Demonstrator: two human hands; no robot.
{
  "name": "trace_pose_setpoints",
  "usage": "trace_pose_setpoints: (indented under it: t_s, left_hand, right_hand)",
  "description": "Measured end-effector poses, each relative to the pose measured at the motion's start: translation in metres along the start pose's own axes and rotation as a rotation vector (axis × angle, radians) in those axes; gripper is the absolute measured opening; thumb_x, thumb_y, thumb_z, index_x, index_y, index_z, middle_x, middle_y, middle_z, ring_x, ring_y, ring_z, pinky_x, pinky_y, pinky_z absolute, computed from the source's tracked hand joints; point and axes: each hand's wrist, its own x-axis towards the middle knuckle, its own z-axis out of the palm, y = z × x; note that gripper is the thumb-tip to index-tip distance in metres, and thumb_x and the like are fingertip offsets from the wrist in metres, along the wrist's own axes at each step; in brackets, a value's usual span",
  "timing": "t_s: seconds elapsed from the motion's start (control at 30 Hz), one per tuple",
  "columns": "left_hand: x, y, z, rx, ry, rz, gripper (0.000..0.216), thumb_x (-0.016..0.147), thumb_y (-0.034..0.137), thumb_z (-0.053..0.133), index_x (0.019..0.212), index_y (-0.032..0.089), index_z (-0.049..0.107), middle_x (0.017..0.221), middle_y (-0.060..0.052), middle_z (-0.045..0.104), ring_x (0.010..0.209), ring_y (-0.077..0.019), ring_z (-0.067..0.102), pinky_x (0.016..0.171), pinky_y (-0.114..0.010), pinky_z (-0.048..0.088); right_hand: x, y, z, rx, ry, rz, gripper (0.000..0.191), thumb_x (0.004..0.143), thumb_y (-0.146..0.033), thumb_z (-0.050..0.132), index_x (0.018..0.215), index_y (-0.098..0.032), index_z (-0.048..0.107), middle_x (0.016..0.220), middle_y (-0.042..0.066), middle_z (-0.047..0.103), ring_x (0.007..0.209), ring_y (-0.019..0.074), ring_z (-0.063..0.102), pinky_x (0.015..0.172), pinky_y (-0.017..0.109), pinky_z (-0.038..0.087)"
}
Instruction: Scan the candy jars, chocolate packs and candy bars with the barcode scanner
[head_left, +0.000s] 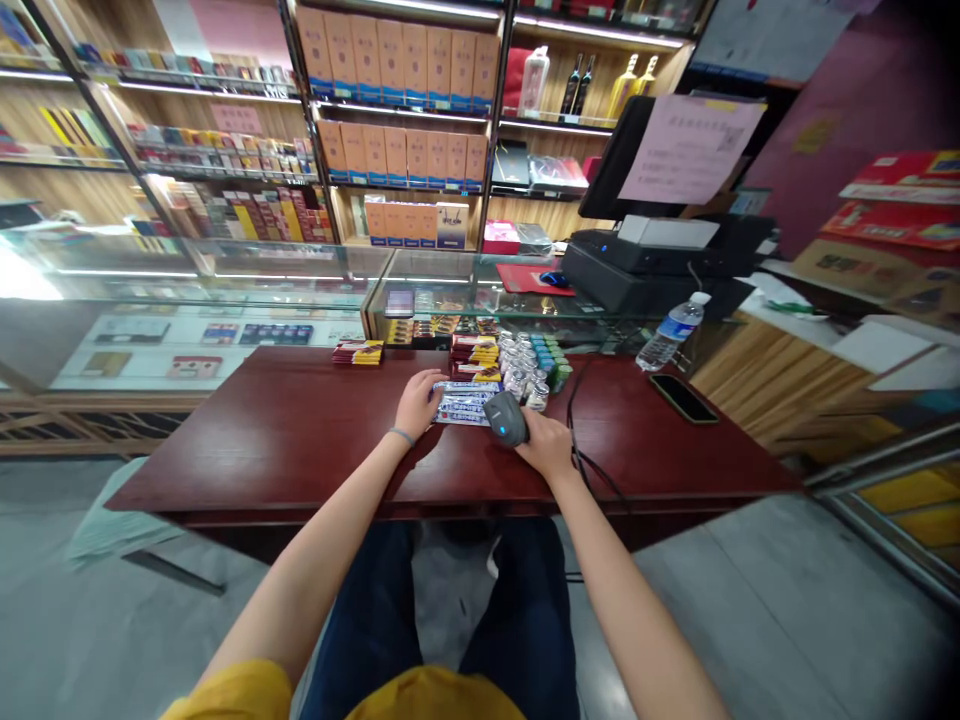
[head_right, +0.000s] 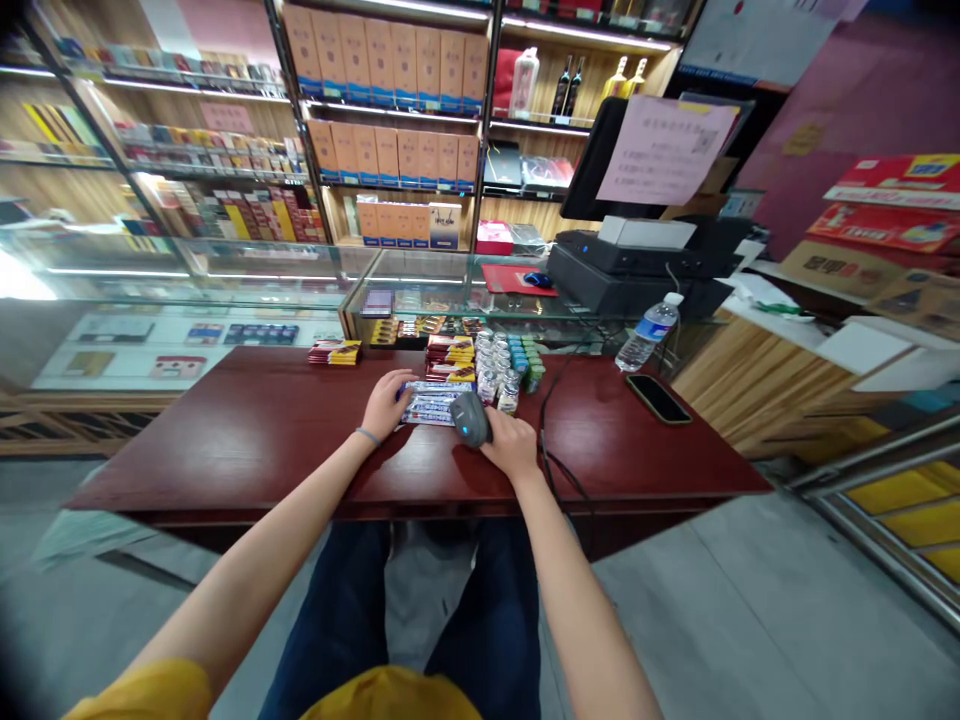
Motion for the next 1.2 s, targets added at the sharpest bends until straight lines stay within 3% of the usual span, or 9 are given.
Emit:
trace_pose_setpoints:
  t_s: [0.4, 0.5, 0.6, 0.77, 0.9, 1.03, 1.2]
  left_hand:
    - [0.075, -0.021, 0.04, 0.152, -0.485, 0.058, 0.042, 0.085, 0.012, 0.054, 0.123, 0.019, 0.07, 0.125, -0.009, 0.069, 0.119, -0.0228, 0.061, 0.109, -0.036, 0.046]
    - [0.084, -0.022, 0.043, 0.236, -0.575, 0.012, 0.044, 0.082, 0.016, 0.058, 0.124, 0.019, 0.07, 0.119, -0.009, 0.072, 0.112, -0.025, 0.065, 0.101, -0.034, 0.05]
    - [0.092, -0.022, 0.042, 0.307, -0.661, 0.058, 0.041, 0.081, 0.021, 0.06, 0.121, 0.021, 0.072, 0.11, -0.008, 0.075, 0.103, -0.0255, 0.068, 0.092, -0.032, 0.052]
    - [0.097, -0.019, 0.038, 0.439, -0.72, 0.108, 0.03, 0.084, 0.025, 0.059, 0.109, 0.021, 0.075, 0.108, -0.01, 0.075, 0.102, -0.024, 0.068, 0.091, -0.03, 0.05]
    - [0.089, -0.017, 0.033, 0.48, -0.677, 0.081, 0.029, 0.093, 0.032, 0.052, 0.112, 0.021, 0.071, 0.098, -0.01, 0.075, 0.093, -0.0238, 0.07, 0.086, -0.031, 0.05]
    - [0.077, -0.017, 0.03, 0.389, -0.502, 0.029, 0.026, 0.094, 0.026, 0.052, 0.114, 0.021, 0.068, 0.092, -0.01, 0.074, 0.088, -0.0248, 0.071, 0.084, -0.033, 0.05]
    - [0.06, -0.019, 0.017, 0.126, -0.243, -0.024, 0.026, 0.088, 0.014, 0.054, 0.108, 0.024, 0.067, 0.104, -0.006, 0.073, 0.1, -0.0218, 0.068, 0.091, -0.032, 0.051]
  right_hand:
    - [0.0, -0.005, 0.0, 0.032, 0.123, 0.027, 0.034, 0.086, -0.034, 0.058, 0.111, -0.012, 0.066, 0.086, 0.007, 0.076, 0.074, 0.0196, 0.069, 0.068, 0.029, 0.043]
    - [0.0, -0.006, 0.001, 0.032, 0.121, 0.036, 0.034, 0.086, -0.033, 0.057, 0.111, -0.012, 0.066, 0.084, 0.006, 0.076, 0.073, 0.0193, 0.069, 0.068, 0.029, 0.043]
    - [0.0, -0.006, 0.001, 0.028, 0.106, 0.044, 0.032, 0.086, -0.034, 0.058, 0.108, -0.013, 0.066, 0.082, 0.006, 0.076, 0.073, 0.0194, 0.069, 0.068, 0.029, 0.043]
    - [0.0, -0.006, 0.0, 0.022, 0.092, 0.044, 0.033, 0.086, -0.037, 0.058, 0.108, -0.013, 0.066, 0.08, 0.005, 0.075, 0.072, 0.0192, 0.069, 0.067, 0.03, 0.042]
    - [0.0, -0.006, 0.001, 0.028, 0.066, 0.047, 0.032, 0.086, -0.037, 0.058, 0.107, -0.014, 0.066, 0.083, 0.007, 0.076, 0.073, 0.0195, 0.069, 0.067, 0.029, 0.041]
    - [-0.001, -0.005, 0.002, 0.033, 0.048, 0.061, 0.034, 0.086, -0.034, 0.058, 0.112, -0.014, 0.065, 0.087, 0.008, 0.076, 0.076, 0.02, 0.069, 0.069, 0.029, 0.043]
    - [0.0, -0.005, 0.001, 0.028, 0.036, 0.062, 0.034, 0.086, -0.037, 0.061, 0.111, -0.014, 0.066, 0.083, 0.006, 0.075, 0.074, 0.0201, 0.069, 0.068, 0.029, 0.042]
